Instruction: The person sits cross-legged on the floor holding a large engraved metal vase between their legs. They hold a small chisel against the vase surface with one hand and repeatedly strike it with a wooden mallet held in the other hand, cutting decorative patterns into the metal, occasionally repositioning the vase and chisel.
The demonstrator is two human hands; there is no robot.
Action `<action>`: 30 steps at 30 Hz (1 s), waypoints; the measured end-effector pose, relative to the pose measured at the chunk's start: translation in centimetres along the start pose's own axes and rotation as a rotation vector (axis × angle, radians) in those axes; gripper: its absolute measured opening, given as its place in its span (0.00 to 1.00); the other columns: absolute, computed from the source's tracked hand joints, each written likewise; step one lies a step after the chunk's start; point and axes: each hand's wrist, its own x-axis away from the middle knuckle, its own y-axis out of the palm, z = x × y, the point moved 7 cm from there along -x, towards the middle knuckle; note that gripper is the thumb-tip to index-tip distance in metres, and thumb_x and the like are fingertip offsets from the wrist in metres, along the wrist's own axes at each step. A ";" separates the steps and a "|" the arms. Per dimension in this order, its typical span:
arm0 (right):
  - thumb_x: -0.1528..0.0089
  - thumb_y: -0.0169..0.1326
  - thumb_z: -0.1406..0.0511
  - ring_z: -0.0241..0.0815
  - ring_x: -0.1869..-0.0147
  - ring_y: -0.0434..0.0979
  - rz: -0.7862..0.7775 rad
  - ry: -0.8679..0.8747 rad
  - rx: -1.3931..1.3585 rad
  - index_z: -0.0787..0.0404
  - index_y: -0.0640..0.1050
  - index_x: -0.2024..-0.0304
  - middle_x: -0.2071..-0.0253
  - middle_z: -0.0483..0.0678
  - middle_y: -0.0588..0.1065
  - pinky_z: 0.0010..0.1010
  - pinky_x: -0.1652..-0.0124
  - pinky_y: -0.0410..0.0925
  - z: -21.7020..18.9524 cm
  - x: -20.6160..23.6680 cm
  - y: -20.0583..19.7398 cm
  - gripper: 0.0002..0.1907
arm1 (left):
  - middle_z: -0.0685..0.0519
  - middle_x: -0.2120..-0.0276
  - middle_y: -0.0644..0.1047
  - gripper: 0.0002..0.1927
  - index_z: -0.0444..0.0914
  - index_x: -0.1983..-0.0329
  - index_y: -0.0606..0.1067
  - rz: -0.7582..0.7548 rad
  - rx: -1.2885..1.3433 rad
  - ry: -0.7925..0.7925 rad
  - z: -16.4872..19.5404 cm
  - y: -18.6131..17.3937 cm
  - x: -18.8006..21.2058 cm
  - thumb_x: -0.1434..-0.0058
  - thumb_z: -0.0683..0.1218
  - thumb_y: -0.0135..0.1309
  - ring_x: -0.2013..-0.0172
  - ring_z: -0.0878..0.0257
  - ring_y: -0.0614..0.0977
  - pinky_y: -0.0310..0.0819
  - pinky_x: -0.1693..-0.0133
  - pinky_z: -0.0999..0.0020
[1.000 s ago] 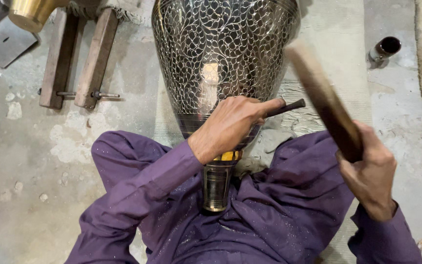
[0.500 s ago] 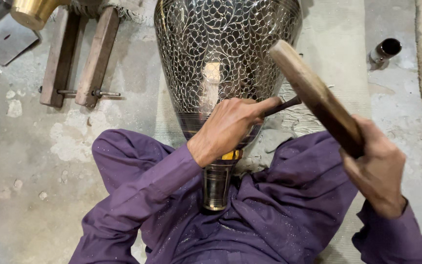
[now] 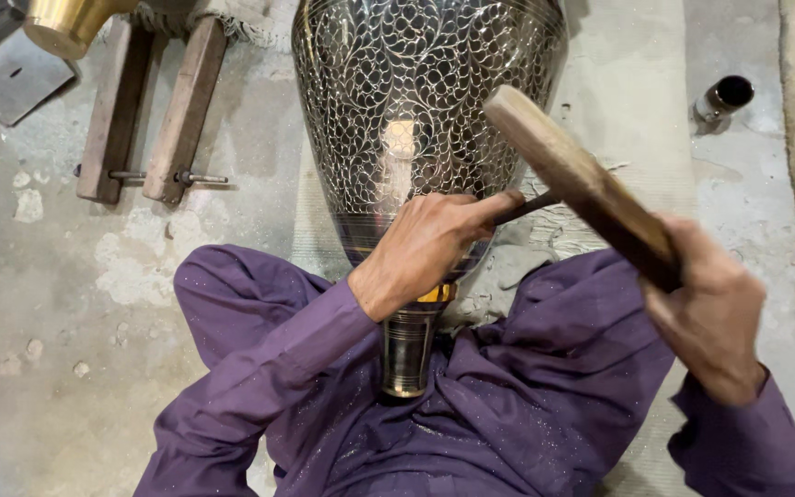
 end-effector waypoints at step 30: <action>0.40 0.60 0.68 0.33 0.66 0.79 0.030 0.200 -0.979 0.59 0.68 0.50 0.63 0.43 0.76 0.26 0.68 0.75 1.8 0.4 0.2 0.19 | 0.47 0.69 0.81 0.27 0.47 0.34 0.72 -0.080 0.023 0.067 -0.1 -0.1 -1.4 0.38 0.40 0.56 0.72 0.53 0.83 0.77 0.68 0.56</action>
